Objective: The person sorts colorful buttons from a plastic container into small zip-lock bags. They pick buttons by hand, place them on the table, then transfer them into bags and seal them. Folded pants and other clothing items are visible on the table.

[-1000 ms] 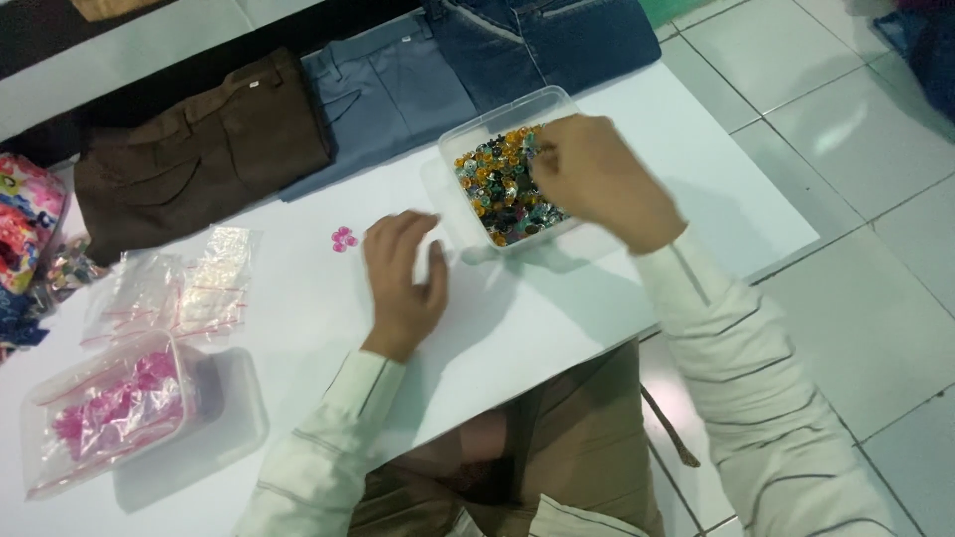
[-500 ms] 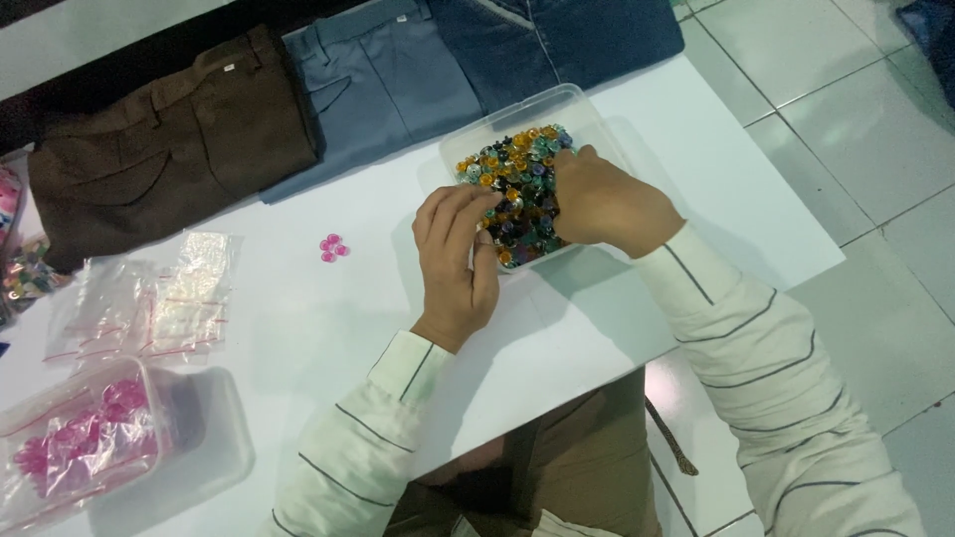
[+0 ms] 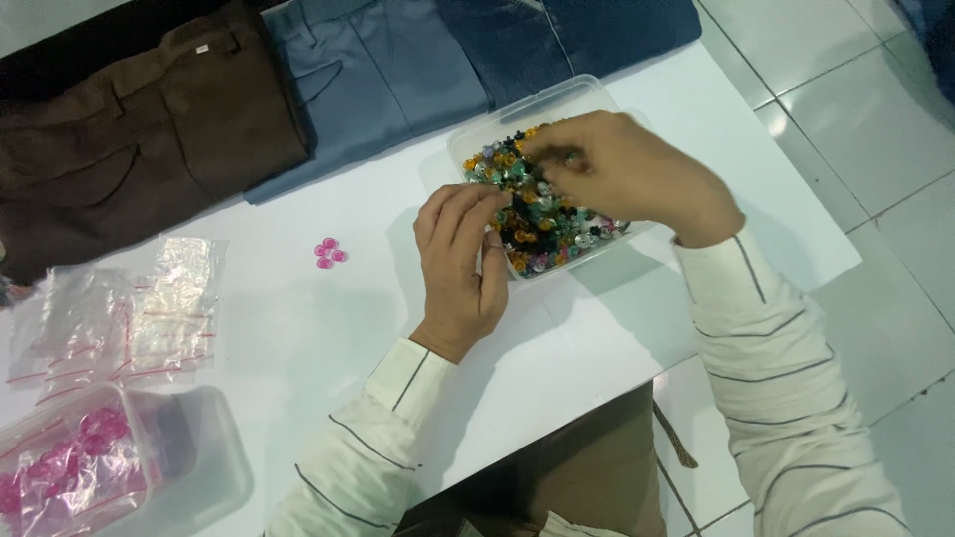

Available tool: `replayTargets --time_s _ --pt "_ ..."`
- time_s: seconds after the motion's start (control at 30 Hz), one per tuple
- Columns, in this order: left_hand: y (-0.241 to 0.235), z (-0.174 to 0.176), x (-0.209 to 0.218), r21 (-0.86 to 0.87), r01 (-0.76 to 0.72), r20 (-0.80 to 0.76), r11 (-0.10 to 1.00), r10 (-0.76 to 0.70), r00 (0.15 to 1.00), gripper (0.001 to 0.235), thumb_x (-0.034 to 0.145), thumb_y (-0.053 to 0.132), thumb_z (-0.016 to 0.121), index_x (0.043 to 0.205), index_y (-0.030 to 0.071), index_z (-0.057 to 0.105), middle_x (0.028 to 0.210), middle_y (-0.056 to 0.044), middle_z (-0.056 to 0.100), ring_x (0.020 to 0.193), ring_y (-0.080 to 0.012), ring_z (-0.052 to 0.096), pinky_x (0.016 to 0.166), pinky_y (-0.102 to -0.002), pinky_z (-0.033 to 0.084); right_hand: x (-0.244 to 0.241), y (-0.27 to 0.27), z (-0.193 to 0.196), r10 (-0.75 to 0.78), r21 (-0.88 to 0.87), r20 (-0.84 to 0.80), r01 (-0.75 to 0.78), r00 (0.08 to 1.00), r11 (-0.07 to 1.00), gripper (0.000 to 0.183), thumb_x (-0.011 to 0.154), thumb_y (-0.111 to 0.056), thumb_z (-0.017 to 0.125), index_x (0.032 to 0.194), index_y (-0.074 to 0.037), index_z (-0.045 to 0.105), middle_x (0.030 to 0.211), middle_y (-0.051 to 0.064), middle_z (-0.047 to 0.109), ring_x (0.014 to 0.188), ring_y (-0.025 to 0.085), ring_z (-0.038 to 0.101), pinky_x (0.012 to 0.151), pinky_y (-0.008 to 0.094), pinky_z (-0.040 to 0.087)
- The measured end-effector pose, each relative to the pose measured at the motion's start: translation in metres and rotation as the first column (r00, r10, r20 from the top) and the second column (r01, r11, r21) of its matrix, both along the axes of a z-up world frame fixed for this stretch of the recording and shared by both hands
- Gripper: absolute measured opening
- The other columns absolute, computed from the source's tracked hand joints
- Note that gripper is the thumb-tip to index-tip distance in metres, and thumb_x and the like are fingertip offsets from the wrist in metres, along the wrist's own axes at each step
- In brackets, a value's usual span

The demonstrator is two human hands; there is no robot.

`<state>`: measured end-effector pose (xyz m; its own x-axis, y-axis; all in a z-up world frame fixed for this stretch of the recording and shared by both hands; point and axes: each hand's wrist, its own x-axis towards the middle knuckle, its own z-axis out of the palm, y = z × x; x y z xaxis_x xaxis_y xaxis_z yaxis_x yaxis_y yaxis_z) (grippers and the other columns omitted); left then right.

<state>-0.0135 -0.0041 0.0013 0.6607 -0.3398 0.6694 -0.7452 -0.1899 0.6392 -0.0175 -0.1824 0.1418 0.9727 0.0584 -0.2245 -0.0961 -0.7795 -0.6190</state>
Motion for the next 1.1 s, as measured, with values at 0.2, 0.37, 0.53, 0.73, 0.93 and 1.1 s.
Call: replayTargets --time_s 0.2,0.37,0.53,0.73,0.93,1.1 --pt "0.001 0.000 0.000 -0.005 -0.003 0.009 1.000 0.004 1.000 0.038 0.098 0.005 0.038 0.129 0.008 0.060 0.123 -0.010 0.057 0.128 -0.0327 0.045 0.114 -0.047 0.028 0.004 -0.020 -0.023 -0.040 -0.343 -0.188 -0.027 0.981 0.939 0.036 0.093 -0.016 0.061 0.121 0.005 0.072 0.100 0.028 0.074 0.079 0.038 0.076 0.059 0.044 0.062" --pt "0.001 -0.003 -0.001 0.005 -0.012 0.007 1.000 0.012 1.000 0.038 0.099 0.007 0.037 0.129 0.009 0.059 0.124 -0.011 0.056 0.128 -0.0337 0.044 0.113 -0.048 0.028 -0.006 0.000 -0.013 0.006 -0.312 -0.307 -0.107 0.952 0.944 0.034 0.090 -0.014 0.058 0.116 0.001 0.074 0.103 0.027 0.074 0.086 0.038 0.075 0.068 0.044 0.062" --pt "0.001 -0.001 -0.002 0.012 -0.011 0.002 1.000 0.011 1.000 0.038 0.098 0.006 0.037 0.127 0.010 0.060 0.122 -0.010 0.056 0.127 -0.0335 0.045 0.112 -0.048 0.028 -0.002 0.007 -0.020 0.171 -0.157 -0.339 -0.235 0.925 0.959 0.039 0.090 -0.011 0.054 0.122 0.002 0.072 0.120 0.028 0.071 0.105 0.044 0.072 0.085 0.051 0.060" --pt "0.002 -0.003 -0.001 0.021 -0.017 -0.016 1.000 0.017 1.000 0.038 0.097 0.006 0.037 0.127 0.010 0.060 0.124 -0.010 0.056 0.129 -0.0334 0.043 0.113 -0.049 0.027 0.003 0.000 -0.002 0.134 -0.219 -0.151 -0.165 0.979 0.962 0.039 0.092 0.000 0.053 0.129 0.007 0.064 0.124 0.030 0.067 0.112 0.042 0.068 0.093 0.050 0.057" --pt "0.002 -0.003 0.000 0.028 -0.007 -0.014 1.000 0.007 1.000 0.037 0.098 0.006 0.037 0.127 0.010 0.059 0.124 -0.010 0.056 0.130 -0.0330 0.043 0.113 -0.048 0.027 -0.001 -0.006 -0.014 0.090 -0.213 -0.287 -0.155 0.954 0.965 0.033 0.093 -0.007 0.054 0.119 0.002 0.073 0.106 0.025 0.075 0.058 0.026 0.068 0.061 0.036 0.059" --pt "0.001 0.000 0.000 0.033 -0.012 -0.009 0.999 0.012 1.000 0.036 0.099 0.007 0.036 0.125 0.009 0.060 0.122 -0.010 0.056 0.129 -0.0340 0.043 0.112 -0.048 0.027 0.002 -0.003 -0.061 0.311 -0.034 -0.386 -0.350 0.869 0.936 0.038 0.093 -0.010 0.047 0.120 0.003 0.072 0.104 0.023 0.076 0.065 0.026 0.070 0.057 0.035 0.054"
